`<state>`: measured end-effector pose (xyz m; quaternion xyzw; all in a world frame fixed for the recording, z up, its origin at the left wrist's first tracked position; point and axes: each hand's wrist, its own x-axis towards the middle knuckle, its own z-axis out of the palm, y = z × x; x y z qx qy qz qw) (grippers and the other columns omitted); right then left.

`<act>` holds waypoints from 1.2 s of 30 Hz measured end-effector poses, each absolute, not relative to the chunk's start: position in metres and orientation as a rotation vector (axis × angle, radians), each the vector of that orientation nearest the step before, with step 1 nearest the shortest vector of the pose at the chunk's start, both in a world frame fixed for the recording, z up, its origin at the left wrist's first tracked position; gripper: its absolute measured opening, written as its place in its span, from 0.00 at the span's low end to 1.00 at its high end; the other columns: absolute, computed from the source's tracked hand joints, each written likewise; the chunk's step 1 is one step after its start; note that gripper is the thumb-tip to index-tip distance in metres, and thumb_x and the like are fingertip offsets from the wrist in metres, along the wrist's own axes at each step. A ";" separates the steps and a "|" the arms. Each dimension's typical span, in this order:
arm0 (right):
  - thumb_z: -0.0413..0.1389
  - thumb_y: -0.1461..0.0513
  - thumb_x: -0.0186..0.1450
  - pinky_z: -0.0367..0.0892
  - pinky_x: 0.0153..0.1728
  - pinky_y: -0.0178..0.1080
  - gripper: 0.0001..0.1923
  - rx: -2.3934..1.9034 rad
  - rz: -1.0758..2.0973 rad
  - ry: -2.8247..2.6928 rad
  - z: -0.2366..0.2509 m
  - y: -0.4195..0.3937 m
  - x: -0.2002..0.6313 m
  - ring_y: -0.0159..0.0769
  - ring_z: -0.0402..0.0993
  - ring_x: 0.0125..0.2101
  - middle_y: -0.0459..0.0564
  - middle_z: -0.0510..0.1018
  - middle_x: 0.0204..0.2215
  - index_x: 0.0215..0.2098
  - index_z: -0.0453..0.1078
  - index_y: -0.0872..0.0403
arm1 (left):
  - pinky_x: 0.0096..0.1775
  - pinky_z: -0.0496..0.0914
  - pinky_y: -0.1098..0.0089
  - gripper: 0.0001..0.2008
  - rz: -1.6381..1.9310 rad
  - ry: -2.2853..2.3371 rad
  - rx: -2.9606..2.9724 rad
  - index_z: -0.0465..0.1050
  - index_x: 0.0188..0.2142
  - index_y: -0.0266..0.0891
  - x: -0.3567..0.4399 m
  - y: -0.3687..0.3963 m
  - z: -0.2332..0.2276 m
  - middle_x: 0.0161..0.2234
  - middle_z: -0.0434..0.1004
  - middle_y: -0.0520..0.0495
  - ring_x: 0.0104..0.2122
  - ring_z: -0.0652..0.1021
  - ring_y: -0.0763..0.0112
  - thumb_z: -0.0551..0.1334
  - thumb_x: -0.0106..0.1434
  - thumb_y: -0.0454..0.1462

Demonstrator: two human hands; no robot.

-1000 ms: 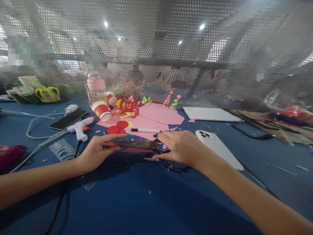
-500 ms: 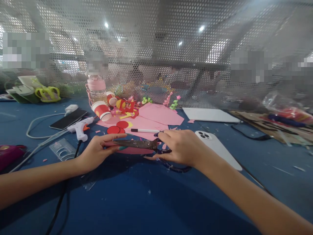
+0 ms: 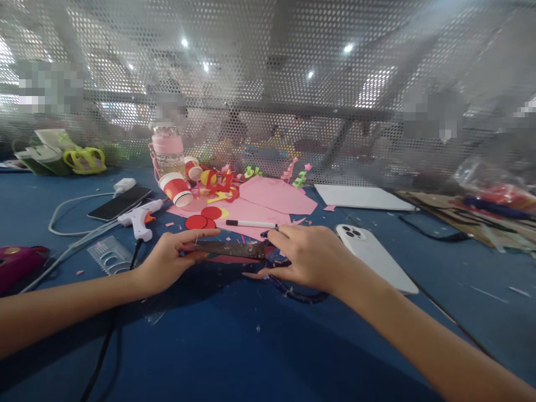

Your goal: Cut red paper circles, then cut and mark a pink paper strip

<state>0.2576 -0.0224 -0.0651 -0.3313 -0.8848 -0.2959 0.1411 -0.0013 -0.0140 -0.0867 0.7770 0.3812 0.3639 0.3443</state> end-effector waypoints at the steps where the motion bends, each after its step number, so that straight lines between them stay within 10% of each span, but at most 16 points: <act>1: 0.31 0.42 0.67 0.52 0.17 0.36 0.36 -0.948 -0.860 -2.548 -0.065 -0.023 0.257 0.37 0.70 0.19 0.52 0.74 0.18 0.33 0.72 0.57 | 0.39 0.74 0.72 0.22 0.948 0.980 2.018 0.72 0.50 0.33 -0.001 -0.014 -0.087 0.37 0.83 0.45 0.38 0.81 0.65 0.58 0.55 0.29; 36: 0.30 0.42 0.67 0.54 0.18 0.36 0.38 -0.945 -0.877 -2.594 -0.060 -0.025 0.258 0.37 0.70 0.19 0.53 0.73 0.19 0.36 0.73 0.58 | 0.42 0.74 0.69 0.21 0.957 0.964 1.993 0.73 0.49 0.34 -0.002 -0.015 -0.086 0.39 0.82 0.45 0.38 0.81 0.64 0.59 0.55 0.29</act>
